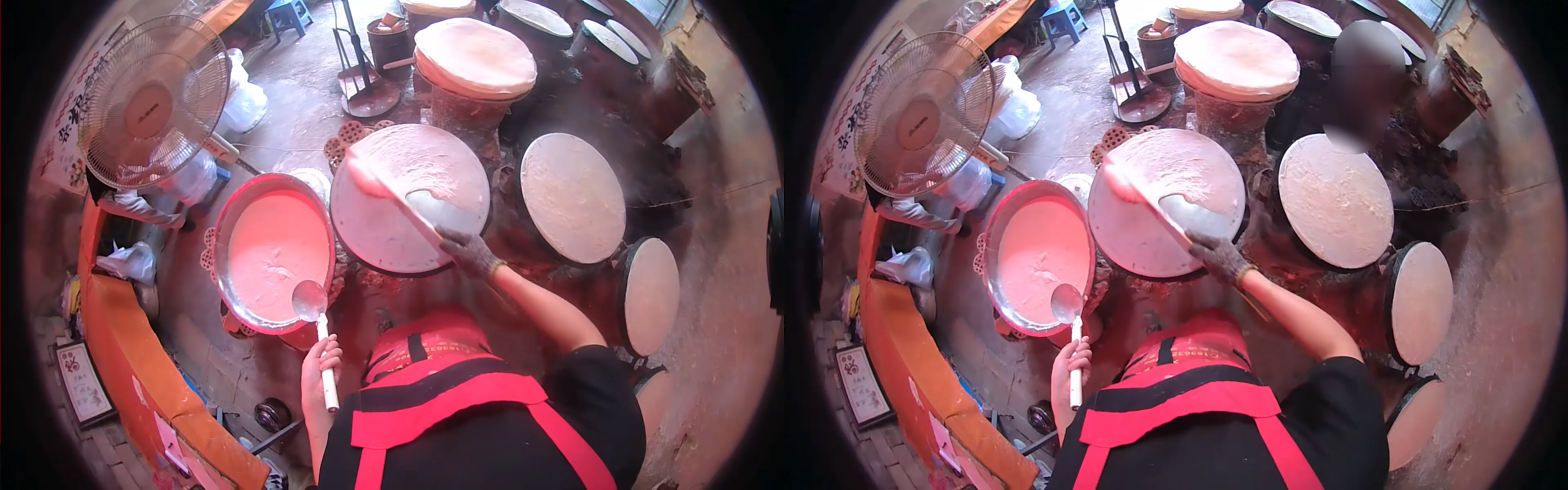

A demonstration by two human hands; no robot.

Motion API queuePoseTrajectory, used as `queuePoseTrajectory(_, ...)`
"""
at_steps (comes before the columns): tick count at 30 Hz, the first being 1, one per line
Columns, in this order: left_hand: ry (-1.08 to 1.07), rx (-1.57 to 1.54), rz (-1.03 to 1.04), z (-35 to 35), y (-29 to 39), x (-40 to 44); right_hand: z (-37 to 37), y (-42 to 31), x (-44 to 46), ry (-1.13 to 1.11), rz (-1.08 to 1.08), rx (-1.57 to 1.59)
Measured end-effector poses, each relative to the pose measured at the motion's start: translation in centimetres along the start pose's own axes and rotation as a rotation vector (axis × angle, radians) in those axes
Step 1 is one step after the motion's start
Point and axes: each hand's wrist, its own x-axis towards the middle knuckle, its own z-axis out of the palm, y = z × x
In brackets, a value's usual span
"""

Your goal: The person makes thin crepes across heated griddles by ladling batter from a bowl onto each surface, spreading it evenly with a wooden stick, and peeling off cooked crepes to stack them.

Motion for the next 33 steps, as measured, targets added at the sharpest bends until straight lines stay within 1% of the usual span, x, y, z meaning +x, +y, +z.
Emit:
queuePoseTrajectory(1, -0.031, -0.043, -0.031, -0.1, -0.1, 0.0, -1.0, -0.4, -1.4, -0.06, 0.034, -0.05)
queuePoseTrajectory(2, -0.036, -0.051, -0.02, 0.0, -0.4, -0.1, -2.2, -0.8, -2.3, -0.122, 0.068, -0.101)
queuePoseTrajectory(4, -0.047, -0.065, 0.004, 0.0, -1.0, -0.5, -5.2, -1.9, -2.7, -0.199, 0.283, 0.082)
queuePoseTrajectory(5, -0.042, -0.06, 0.028, 0.1, -1.3, -0.6, -5.7, -1.7, -1.6, -0.126, 0.35, 0.186)
queuePoseTrajectory(7, -0.029, -0.044, 0.072, 0.3, -1.9, -1.0, -5.7, 0.8, 2.2, 0.123, -0.089, 0.022)
queuePoseTrajectory(8, -0.027, -0.043, 0.082, 0.5, -2.2, -1.2, -4.3, -1.1, 3.5, 0.354, -0.099, 0.117)
queuePoseTrajectory(11, 0.001, -0.037, 0.119, 0.7, -3.5, -2.0, -3.5, 0.1, 6.4, -0.008, 0.037, 0.069)
queuePoseTrajectory(12, 0.016, -0.03, 0.133, 0.7, -4.0, -2.2, -4.2, 0.7, 6.1, -0.245, -0.016, -0.14)
queuePoseTrajectory(13, 0.034, -0.024, 0.147, 0.5, -4.6, -2.5, -4.5, 1.6, 4.9, -0.244, -0.219, -0.17)
queuePoseTrajectory(15, 0.029, -0.087, 0.141, -0.2, -5.7, -3.1, -5.8, -0.4, 2.3, -0.3, -0.112, -0.089)
queuePoseTrajectory(16, 0.039, -0.115, 0.15, -0.5, -6.3, -3.3, -7.0, -2.7, 1.4, -0.357, 0.198, 0.016)
queuePoseTrajectory(17, 0.05, -0.095, 0.159, -0.8, -6.7, -3.6, -8.2, -0.5, 2.9, -0.392, 0.321, 0.19)
queuePoseTrajectory(18, 0.053, -0.108, 0.157, -1.0, -7.0, -3.8, -8.2, 0.5, 4.1, -0.306, 0.197, 0.173)
queuePoseTrajectory(20, 0.062, -0.121, 0.142, -1.4, -7.4, -4.2, -7.4, 0.7, 7.1, -0.125, -0.118, -0.03)
queuePoseTrajectory(23, 0.097, -0.074, 0.142, -1.0, -7.4, -4.4, -4.9, 1.0, 7.0, -0.218, 0.006, 0.004)
queuePoseTrajectory(24, 0.101, -0.059, 0.134, -0.7, -7.0, -4.5, -4.9, 1.6, 5.6, -0.276, -0.034, -0.033)
queuePoseTrajectory(26, 0.102, -0.022, 0.107, -0.3, -6.0, -3.9, -6.2, 2.8, -0.2, -0.38, -0.226, -0.104)
queuePoseTrajectory(27, 0.1, -0.005, 0.092, -0.1, -5.4, -3.5, -7.1, 3.2, -3.2, -0.384, -0.243, -0.085)
queuePoseTrajectory(28, 0.091, 0.008, 0.072, 0.2, -4.7, -3.1, -8.0, 3.4, -5.9, -0.357, -0.218, -0.04)
queuePoseTrajectory(30, 0.072, 0.042, 0.024, 1.0, -3.3, -2.2, -7.9, 3.1, -8.3, -0.218, -0.062, 0.07)
queuePoseTrajectory(32, 0.035, 0.079, -0.065, 1.8, -1.5, -1.4, -5.8, 3.7, -9.3, 0.024, 0.174, 0.199)
queuePoseTrajectory(33, 0.021, 0.121, -0.105, 2.2, -0.6, -0.9, -3.6, 2.2, -8.8, 0.267, 0.156, 0.246)
